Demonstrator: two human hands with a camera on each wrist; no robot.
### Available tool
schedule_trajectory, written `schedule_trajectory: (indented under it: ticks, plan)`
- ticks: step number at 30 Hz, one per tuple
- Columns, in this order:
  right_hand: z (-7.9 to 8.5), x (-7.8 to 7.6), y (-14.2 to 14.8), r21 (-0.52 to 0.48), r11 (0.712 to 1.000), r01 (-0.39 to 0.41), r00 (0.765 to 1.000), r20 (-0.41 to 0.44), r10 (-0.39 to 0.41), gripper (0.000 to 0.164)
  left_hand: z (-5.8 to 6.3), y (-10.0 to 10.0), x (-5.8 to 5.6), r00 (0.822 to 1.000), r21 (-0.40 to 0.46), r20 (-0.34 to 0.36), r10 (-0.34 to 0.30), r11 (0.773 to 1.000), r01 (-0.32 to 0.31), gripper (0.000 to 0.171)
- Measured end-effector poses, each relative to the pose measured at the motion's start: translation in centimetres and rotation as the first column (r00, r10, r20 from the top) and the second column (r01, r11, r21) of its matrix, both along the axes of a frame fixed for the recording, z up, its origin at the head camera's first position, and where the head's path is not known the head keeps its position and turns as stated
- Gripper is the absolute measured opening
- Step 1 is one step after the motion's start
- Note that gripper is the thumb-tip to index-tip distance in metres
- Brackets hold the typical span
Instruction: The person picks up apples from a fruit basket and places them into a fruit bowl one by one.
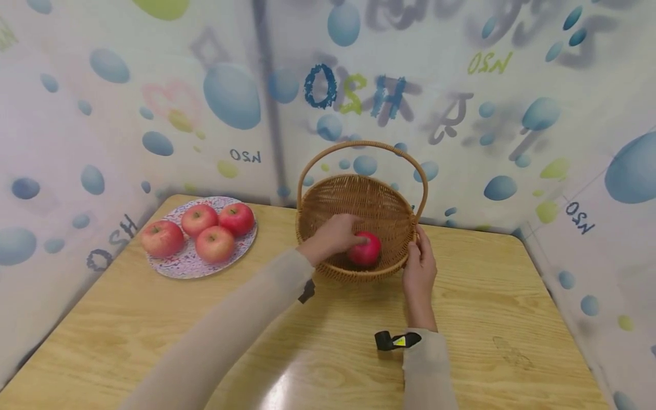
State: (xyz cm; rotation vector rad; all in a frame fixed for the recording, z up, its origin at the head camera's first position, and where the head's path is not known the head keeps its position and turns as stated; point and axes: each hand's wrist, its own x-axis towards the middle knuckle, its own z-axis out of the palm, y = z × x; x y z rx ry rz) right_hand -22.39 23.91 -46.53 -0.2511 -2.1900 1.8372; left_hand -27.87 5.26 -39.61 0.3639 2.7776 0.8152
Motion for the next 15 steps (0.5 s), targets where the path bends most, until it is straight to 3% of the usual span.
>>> schedule_trajectory:
  ticks: [6, 15]
  plan:
    - [0.05, 0.14, -0.06, 0.010, 1.000, 0.001, 1.000, -0.009, -0.001, 0.048, -0.07, 0.12, -0.16, 0.999, -0.020, 0.041, -0.004, 1.000, 0.005, 0.068]
    - [0.15, 0.26, -0.17, 0.037, 0.999, 0.015, 1.000, -0.006, -0.015, 0.047, -0.36, 0.53, -0.08, 0.988, -0.111, 0.129, -0.087, 0.989, 0.102, 0.075]
